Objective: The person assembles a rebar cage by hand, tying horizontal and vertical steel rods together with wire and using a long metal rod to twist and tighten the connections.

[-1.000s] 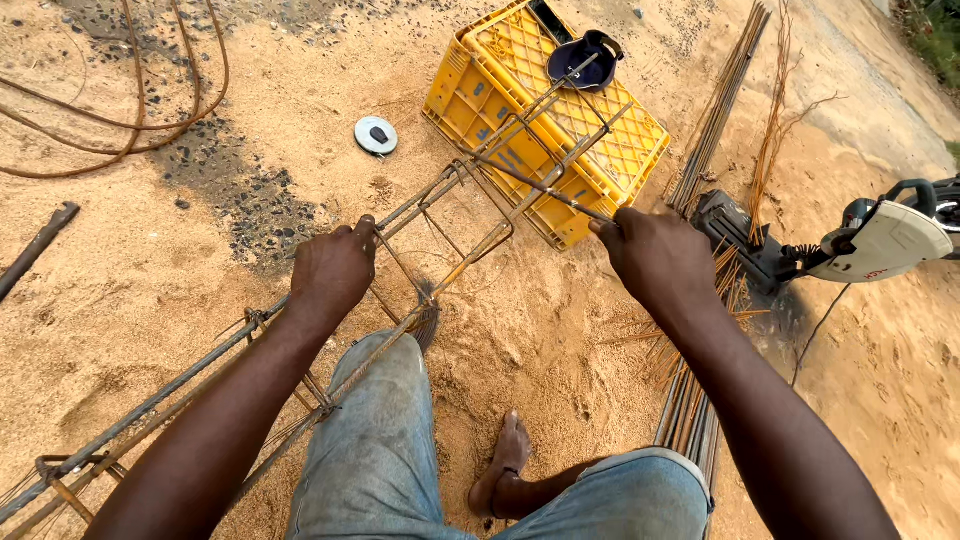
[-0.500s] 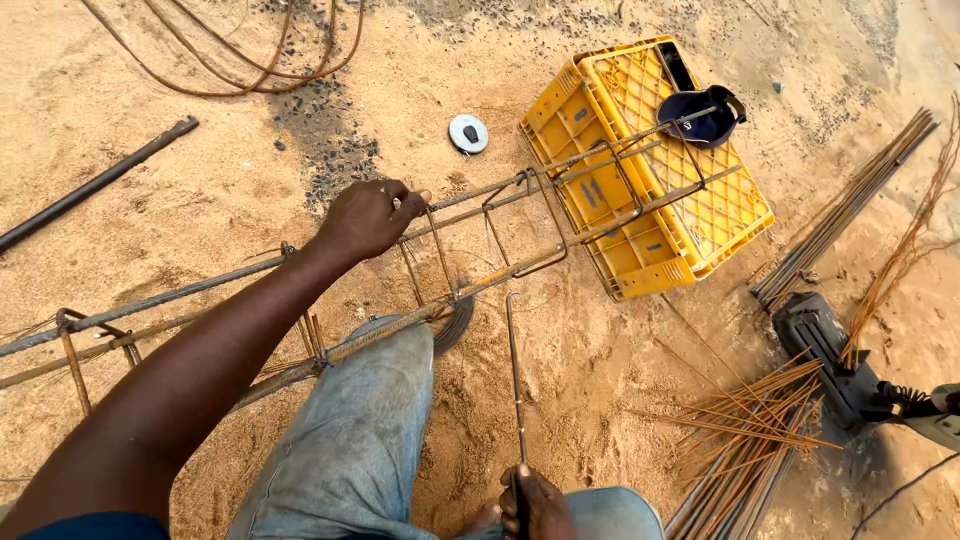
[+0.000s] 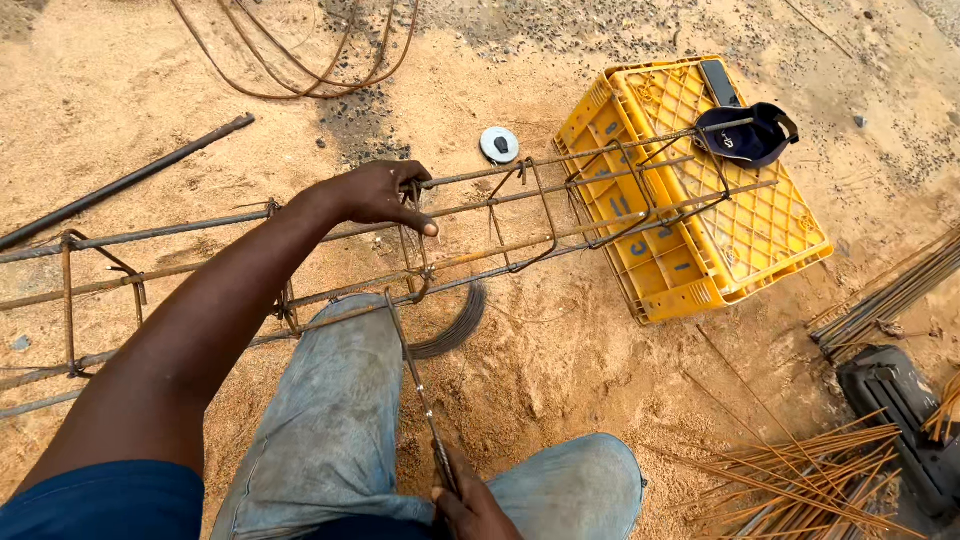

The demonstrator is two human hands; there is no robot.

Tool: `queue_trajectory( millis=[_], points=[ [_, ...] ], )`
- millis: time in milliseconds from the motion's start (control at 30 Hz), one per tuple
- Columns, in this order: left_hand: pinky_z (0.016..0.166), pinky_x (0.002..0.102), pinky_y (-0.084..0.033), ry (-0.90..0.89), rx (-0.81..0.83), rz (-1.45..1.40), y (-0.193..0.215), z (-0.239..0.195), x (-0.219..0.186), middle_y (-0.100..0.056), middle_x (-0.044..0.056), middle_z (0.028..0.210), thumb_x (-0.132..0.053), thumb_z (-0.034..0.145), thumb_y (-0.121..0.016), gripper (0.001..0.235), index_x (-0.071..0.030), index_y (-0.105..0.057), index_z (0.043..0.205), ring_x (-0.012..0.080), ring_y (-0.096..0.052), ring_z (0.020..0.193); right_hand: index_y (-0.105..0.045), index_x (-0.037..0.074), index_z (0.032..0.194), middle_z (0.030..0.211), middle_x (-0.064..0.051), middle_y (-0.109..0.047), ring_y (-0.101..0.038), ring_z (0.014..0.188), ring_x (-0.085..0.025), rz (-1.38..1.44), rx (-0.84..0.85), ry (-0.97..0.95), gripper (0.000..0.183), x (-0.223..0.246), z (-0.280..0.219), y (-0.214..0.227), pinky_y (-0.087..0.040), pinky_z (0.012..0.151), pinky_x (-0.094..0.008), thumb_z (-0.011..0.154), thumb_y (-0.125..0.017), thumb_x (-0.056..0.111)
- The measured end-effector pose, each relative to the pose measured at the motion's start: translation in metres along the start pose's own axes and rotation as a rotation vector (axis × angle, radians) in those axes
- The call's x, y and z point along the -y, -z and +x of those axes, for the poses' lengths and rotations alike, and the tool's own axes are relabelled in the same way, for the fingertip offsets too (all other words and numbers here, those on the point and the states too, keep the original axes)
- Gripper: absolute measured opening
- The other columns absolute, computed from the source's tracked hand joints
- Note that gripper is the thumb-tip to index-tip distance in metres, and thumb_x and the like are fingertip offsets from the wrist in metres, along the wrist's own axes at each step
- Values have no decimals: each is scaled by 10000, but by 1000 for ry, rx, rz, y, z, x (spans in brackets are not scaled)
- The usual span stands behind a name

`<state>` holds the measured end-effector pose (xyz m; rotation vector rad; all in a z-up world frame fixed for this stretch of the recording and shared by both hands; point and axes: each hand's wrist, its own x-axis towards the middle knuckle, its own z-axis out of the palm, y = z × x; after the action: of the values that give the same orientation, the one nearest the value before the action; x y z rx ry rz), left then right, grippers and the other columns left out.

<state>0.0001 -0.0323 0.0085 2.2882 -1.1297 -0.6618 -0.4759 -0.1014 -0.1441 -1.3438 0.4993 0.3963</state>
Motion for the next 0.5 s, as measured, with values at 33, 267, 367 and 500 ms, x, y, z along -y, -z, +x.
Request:
queue_trajectory(
  millis=[33,267,367,500],
  points=[
    [875,474,-555,31,-34,11,0,5,0,-710,196,1111,-744,723,-735,930,-61,-607,1343,337,-692,1050,-223,251,1604,1078,21,-563,-580,864,-104,103,-60,-27,772,25,22,-23,-553,773,-316,920,-549,101],
    [823,478,-543,-67,-123,62,-11,10,9,-728,180,1039,-604,854,-673,669,-63,-638,1246,330,-706,963,-350,94,1605,1038,-157,-649,-626,822,-245,-333,-428,308,635,113,132,-70,-543,755,-429,989,-504,127],
    [807,456,-562,-82,-111,23,-6,8,12,-736,180,1015,-484,851,-675,593,-53,-624,1256,328,-717,914,-437,8,1513,1327,-302,-640,-668,1177,-375,-568,-458,517,586,121,132,-39,-522,967,-472,1020,-639,254],
    [805,453,-562,-78,-117,10,-2,-4,16,-745,166,991,-465,852,-663,559,-57,-640,1234,313,-721,896,-451,42,1511,1333,-286,-643,-672,1217,-359,-667,-449,333,617,131,127,-32,-525,1027,-443,990,-624,323]
  ],
)
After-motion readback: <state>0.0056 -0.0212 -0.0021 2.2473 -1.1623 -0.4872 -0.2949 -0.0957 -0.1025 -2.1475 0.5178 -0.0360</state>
